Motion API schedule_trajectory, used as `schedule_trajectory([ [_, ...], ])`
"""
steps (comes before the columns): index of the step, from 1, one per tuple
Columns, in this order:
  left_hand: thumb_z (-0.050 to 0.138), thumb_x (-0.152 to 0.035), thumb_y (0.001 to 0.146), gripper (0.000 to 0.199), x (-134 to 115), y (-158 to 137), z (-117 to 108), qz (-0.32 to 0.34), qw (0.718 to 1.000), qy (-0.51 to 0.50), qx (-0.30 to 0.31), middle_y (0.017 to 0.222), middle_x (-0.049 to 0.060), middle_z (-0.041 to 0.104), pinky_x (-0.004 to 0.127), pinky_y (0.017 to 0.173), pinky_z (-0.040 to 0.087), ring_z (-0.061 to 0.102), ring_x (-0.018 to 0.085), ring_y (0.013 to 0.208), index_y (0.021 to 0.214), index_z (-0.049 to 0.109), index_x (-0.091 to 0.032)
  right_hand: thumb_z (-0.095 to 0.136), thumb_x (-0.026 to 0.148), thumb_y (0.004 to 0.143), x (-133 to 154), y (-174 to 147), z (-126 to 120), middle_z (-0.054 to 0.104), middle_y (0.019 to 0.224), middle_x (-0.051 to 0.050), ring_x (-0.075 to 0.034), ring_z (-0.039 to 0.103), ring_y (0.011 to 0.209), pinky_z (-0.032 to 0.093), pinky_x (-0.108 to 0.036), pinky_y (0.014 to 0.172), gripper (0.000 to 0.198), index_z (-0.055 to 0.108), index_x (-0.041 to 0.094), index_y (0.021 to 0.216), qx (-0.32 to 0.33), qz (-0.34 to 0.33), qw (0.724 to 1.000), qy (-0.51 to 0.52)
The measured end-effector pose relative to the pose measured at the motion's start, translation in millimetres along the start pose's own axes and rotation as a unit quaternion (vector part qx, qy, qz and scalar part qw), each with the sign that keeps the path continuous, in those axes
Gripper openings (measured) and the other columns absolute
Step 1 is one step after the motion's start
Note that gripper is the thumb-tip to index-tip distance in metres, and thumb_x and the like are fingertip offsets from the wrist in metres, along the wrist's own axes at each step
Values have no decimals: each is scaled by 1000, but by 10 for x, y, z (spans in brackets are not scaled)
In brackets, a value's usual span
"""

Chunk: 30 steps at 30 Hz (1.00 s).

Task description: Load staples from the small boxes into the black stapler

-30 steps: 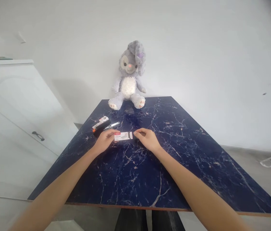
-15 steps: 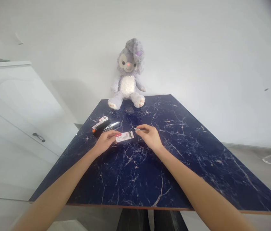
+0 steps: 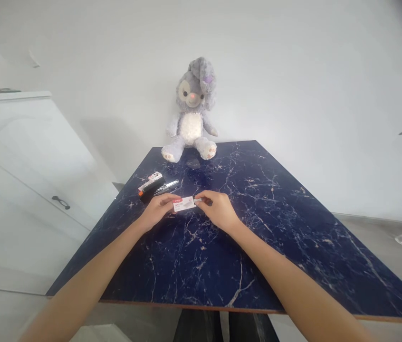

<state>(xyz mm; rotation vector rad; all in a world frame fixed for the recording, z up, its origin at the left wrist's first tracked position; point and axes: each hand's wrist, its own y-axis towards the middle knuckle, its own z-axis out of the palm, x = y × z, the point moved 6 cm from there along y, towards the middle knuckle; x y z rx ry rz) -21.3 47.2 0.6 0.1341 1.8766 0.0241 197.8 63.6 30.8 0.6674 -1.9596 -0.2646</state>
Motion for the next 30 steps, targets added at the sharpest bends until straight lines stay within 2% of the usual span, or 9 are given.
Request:
schedule_trajectory([
  [3,68,-43,83,36,63,1,4,-15,1000,-23,3,91,7,74,35,71,58,67,18,71,110,71,-19,62,28,84,-13,-5,-7,71,83,0,-15,63,71,51,-27,74,16,72,25,95,-20,21,999,27],
  [7,72,-43,82,41,86,-19,-2,-37,996,-83,3,97,9,73,35,70,60,67,19,76,113,71,-17,68,36,79,-136,-3,-19,71,98,-3,-14,63,71,50,-27,68,22,70,22,97,-37,87,992,80],
  [11,74,-38,82,42,33,-60,76,-48,990,-125,53,118,9,70,37,82,61,68,22,97,120,70,-21,73,40,75,-294,7,56,72,90,-1,-13,61,65,48,-26,62,26,70,21,93,-3,140,979,150],
  [14,74,-38,83,41,24,-65,115,-48,989,-123,65,124,9,68,40,90,59,66,25,105,121,70,-21,71,42,78,-370,15,109,72,84,-2,-14,62,65,49,-27,63,30,73,20,97,5,162,966,201],
  [17,74,-39,83,42,38,-47,99,-41,990,-120,53,125,9,67,43,93,58,67,26,105,120,70,-21,63,42,85,-343,22,97,73,90,-4,-16,65,71,52,-29,68,29,73,21,102,-9,145,968,204],
  [20,73,-39,84,44,44,-43,84,-42,991,-104,69,120,10,70,43,91,58,68,24,99,124,69,-20,60,36,89,-202,25,4,71,100,-5,-16,65,79,52,-30,76,22,74,22,99,-42,72,991,104],
  [22,72,-40,85,45,42,-52,83,-44,991,-90,89,113,10,72,43,90,59,70,22,93,125,68,-20,60,33,89,-139,23,-29,71,101,-5,-16,65,81,51,-31,80,19,74,23,96,-51,38,997,54],
  [27,72,-40,85,44,53,-57,82,-36,992,-92,79,112,10,72,42,89,59,70,22,90,123,69,-19,68,35,82,-312,33,18,72,90,-2,-14,64,72,51,-28,72,21,67,20,95,-34,125,983,133],
  [30,72,-40,84,43,76,-49,109,-33,992,-101,69,115,10,72,41,88,59,69,24,96,123,69,-20,67,38,82,-323,34,39,72,87,-1,-15,64,73,50,-27,71,19,68,20,87,-25,122,983,135],
])
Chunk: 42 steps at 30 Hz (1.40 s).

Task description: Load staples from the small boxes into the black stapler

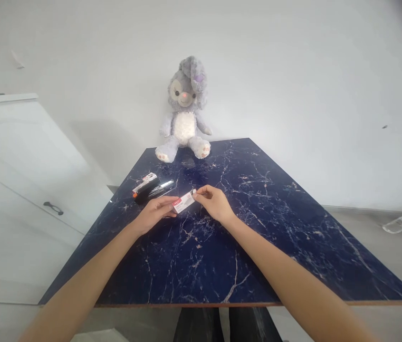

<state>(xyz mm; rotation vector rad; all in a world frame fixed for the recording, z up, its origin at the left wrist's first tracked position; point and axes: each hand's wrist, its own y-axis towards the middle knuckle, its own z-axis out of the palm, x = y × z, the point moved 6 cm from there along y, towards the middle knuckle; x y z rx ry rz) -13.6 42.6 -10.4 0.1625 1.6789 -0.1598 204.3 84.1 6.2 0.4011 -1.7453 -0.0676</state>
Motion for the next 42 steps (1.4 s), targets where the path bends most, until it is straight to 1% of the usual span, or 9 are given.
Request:
schedule_trajectory([
  [5,72,-40,84,42,1,10,11,0,1000,-4,-9,119,10,71,42,88,59,69,24,98,121,68,-21,62,34,86,166,-84,22,71,98,-2,-15,65,77,50,-28,74,15,70,23,92,-20,-57,997,-47],
  [8,72,-41,84,42,-30,4,9,7,1000,1,-14,121,10,70,42,88,59,69,24,100,121,67,-21,57,33,89,209,-108,4,72,99,-2,-14,66,77,52,-27,70,17,64,23,101,-43,-52,998,16],
  [11,74,-41,82,44,-43,-4,19,8,1000,1,-10,124,10,69,43,89,59,69,26,103,121,66,-22,60,35,88,179,-90,1,73,94,-2,-15,67,76,53,-27,70,18,64,22,99,-43,-40,998,39],
  [19,75,-39,82,49,-45,-19,45,9,1000,13,12,128,12,67,45,91,58,69,26,103,126,63,-21,65,32,84,-5,-22,40,74,102,-4,-19,71,92,56,-32,85,20,69,22,100,-13,1,992,129],
  [25,74,-37,82,47,-73,-29,50,9,999,38,14,124,12,69,44,90,58,69,25,101,125,64,-20,60,30,85,43,-56,87,75,93,-2,-18,71,84,56,-32,81,20,73,22,98,26,7,995,96],
  [31,75,-33,81,49,-112,-34,82,34,998,43,35,124,11,68,45,90,56,68,26,103,127,62,-23,61,29,86,144,-93,95,74,103,-2,-17,70,87,55,-31,84,20,72,23,102,47,-27,997,57],
  [37,77,-29,79,60,-155,-53,136,52,995,61,56,138,12,59,48,98,51,65,25,106,135,56,-26,63,31,86,179,-116,107,71,108,-3,-15,68,81,55,-31,78,23,71,23,107,51,-27,998,13],
  [40,77,-28,78,66,-202,-62,142,67,995,50,54,146,12,51,48,98,51,65,24,105,139,51,-28,68,33,83,242,-157,143,67,115,-6,-16,67,86,55,-31,77,34,67,23,115,75,-47,996,-3],
  [42,77,-28,78,70,-242,-69,129,77,995,43,45,149,13,48,48,99,50,64,25,108,142,48,-29,76,37,77,282,-201,192,63,121,-8,-18,65,90,56,-32,76,56,59,24,129,105,-67,992,-22],
])
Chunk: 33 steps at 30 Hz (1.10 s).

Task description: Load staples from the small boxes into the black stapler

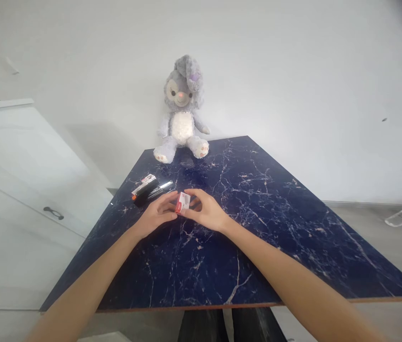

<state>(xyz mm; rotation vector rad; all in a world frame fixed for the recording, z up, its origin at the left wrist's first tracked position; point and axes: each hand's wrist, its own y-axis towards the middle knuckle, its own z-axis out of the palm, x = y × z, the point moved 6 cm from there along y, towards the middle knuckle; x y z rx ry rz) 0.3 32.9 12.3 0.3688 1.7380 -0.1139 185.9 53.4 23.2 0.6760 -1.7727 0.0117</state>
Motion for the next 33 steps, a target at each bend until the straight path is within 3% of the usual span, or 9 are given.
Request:
schedule_trajectory([
  [2,77,-29,78,71,-31,-3,-19,4,1000,-2,-6,150,13,47,47,100,49,62,26,112,143,47,-29,82,38,69,28,-31,54,59,127,-10,-20,63,95,56,-34,78,78,49,25,139,23,-19,999,-20],
  [4,77,-29,78,70,-45,-5,-32,4,1000,1,-3,149,13,48,47,101,48,61,28,115,142,49,-28,83,38,67,28,-53,87,57,129,-10,-21,63,97,55,-36,81,87,44,26,144,29,-23,999,-34],
  [8,77,-31,78,64,-38,-4,-45,6,1000,1,4,144,13,53,47,102,47,59,31,119,137,54,-25,79,40,73,3,-62,106,59,126,-10,-21,62,96,55,-39,84,85,40,24,146,26,-15,999,-41],
  [15,77,-35,78,68,-32,-12,36,1,999,7,38,143,13,54,45,101,48,57,32,123,140,52,-25,81,40,70,-22,-60,122,57,130,-12,-22,63,96,54,-41,87,88,41,24,146,15,-17,997,-77],
  [21,78,-34,77,70,-53,-22,28,-10,999,18,39,138,12,56,41,96,50,60,29,116,140,51,-25,80,43,72,25,-93,174,56,134,-12,-27,59,113,50,-45,95,86,40,25,147,33,-45,993,-108],
  [25,80,-35,73,70,-2,-19,-8,-33,998,41,38,121,11,66,40,90,52,64,28,105,137,54,-23,75,46,78,64,-111,210,55,137,-11,-29,51,126,44,-48,102,80,40,26,147,48,-68,989,-123],
  [28,77,-43,73,59,-9,19,-163,-14,998,56,-31,113,9,69,39,88,52,66,26,99,125,63,-20,71,48,83,54,-108,205,57,134,-11,-30,50,125,44,-50,103,76,38,25,149,55,-79,986,-137],
  [31,67,-50,80,50,-86,35,-563,57,978,11,-203,109,9,69,37,83,54,67,22,89,120,63,-19,64,43,89,-1,-87,158,60,128,-11,-29,53,120,45,-49,101,66,40,24,148,44,-79,983,-158],
  [33,62,-48,84,46,-102,-12,-924,108,938,-40,-327,108,8,68,35,80,55,67,19,86,121,60,-21,62,39,92,-52,-73,135,61,124,-11,-28,55,116,46,-47,99,59,43,24,146,38,-73,981,-174],
])
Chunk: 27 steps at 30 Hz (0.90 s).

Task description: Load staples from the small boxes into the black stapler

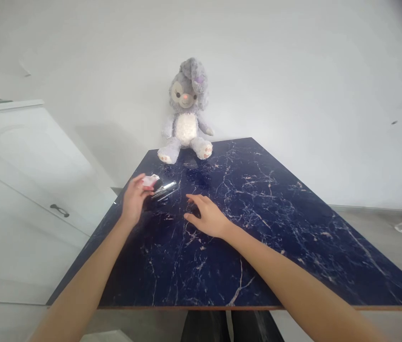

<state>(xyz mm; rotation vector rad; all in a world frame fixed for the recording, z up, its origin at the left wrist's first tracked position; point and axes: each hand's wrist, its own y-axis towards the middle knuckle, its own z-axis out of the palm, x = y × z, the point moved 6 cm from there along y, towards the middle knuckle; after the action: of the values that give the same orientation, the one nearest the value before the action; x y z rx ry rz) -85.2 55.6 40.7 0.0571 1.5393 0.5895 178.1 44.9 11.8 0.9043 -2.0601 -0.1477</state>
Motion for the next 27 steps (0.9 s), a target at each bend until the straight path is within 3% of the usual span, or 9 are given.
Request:
schedule_trajectory([
  [2,60,-41,85,39,47,155,-330,16,994,-20,-106,103,7,68,32,79,55,68,17,84,119,57,-21,60,36,92,-33,2,11,61,123,-11,-28,55,116,47,-46,99,55,46,23,144,2,-1,1000,-16],
  [4,59,-31,84,38,189,253,-645,-21,980,-8,-198,89,4,67,31,79,56,68,14,78,120,53,-18,60,32,92,-31,-1,34,60,124,-11,-28,54,116,46,-46,101,52,48,22,142,8,-16,999,-32],
  [8,60,-15,81,51,469,303,-973,-85,959,24,-269,78,-1,63,31,83,56,68,12,74,129,43,-14,56,24,92,0,-13,76,60,126,-11,-27,54,115,45,-44,103,47,52,20,139,25,-49,997,-61],
  [11,64,-19,80,45,540,304,-949,-80,967,38,-238,82,3,68,33,83,56,70,15,79,123,51,-13,56,22,91,-3,-17,87,59,126,-11,-26,55,115,46,-44,102,46,53,20,137,33,-58,995,-72],
  [14,67,-30,80,36,515,297,-847,-69,972,142,-173,90,7,72,34,83,54,69,19,85,112,65,-15,56,22,91,4,-20,87,60,125,-11,-26,56,114,46,-44,102,44,55,21,135,38,-69,994,-79],
  [17,64,-37,82,30,460,281,-756,-53,944,311,-101,104,7,74,37,92,50,67,24,98,104,72,-19,56,21,92,22,-24,82,60,124,-10,-26,57,111,46,-44,101,41,57,21,133,39,-78,993,-86],
  [20,55,-40,88,32,420,262,-698,-38,905,420,-55,119,6,71,39,101,44,63,26,111,111,72,-24,56,22,92,34,-30,85,61,123,-10,-25,56,110,46,-44,100,39,58,21,131,45,-83,991,-94],
  [27,43,-49,94,40,351,234,-595,-67,883,464,-9,124,3,69,38,102,44,63,26,113,120,67,-29,57,24,93,31,-27,104,62,121,-10,-24,56,108,45,-43,101,38,59,19,130,53,-91,988,-114],
])
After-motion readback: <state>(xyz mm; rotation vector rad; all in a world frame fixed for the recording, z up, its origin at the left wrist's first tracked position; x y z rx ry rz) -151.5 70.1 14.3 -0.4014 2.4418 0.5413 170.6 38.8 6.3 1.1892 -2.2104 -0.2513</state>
